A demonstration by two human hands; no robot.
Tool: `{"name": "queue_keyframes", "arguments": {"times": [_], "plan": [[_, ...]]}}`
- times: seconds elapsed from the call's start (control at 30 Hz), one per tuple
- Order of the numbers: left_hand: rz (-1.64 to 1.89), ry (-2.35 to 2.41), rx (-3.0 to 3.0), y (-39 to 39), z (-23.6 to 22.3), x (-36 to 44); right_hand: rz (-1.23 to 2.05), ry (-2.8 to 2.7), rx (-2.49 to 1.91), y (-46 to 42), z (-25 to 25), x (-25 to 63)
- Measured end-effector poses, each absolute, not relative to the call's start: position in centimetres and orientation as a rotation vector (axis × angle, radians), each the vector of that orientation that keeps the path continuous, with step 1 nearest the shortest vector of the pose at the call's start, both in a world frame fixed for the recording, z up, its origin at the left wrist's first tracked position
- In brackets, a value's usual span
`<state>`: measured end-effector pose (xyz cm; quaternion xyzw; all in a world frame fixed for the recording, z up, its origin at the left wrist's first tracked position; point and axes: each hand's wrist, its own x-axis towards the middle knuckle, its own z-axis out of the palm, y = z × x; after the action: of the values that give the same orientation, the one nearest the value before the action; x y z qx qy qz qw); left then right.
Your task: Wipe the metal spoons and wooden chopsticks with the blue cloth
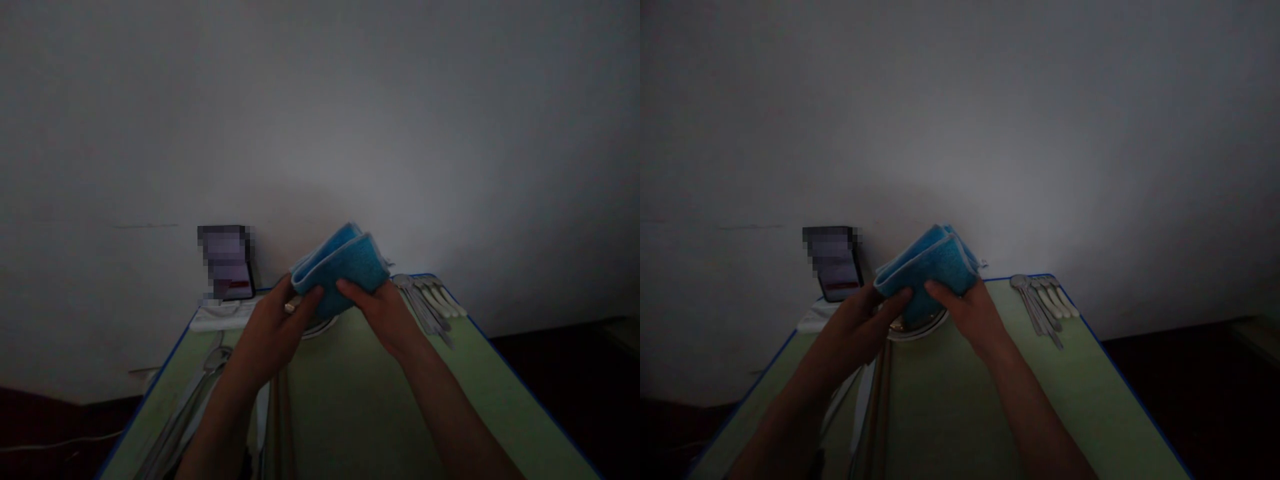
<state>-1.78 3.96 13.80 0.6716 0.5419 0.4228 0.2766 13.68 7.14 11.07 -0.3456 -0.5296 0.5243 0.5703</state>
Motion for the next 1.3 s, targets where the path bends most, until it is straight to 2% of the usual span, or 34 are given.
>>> {"name": "queue_keyframes", "arguments": {"times": [0.53, 0.93, 1.3], "plan": [[1.073, 1.34, 1.756, 4.2, 13.4, -1.9, 1.479, -0.941, -0.539, 6.8, 12.2, 13.7], [0.87, 1.48, 1.942, 4.4, 13.4, -2.5, 1.236, -1.043, -0.726, 6.8, 11.7, 13.8], [0.961, 1.461, 1.908, 3.9, 14.1, -1.8, 1.21, -1.115, -0.789, 7.0, 11.6, 14.2]]}}
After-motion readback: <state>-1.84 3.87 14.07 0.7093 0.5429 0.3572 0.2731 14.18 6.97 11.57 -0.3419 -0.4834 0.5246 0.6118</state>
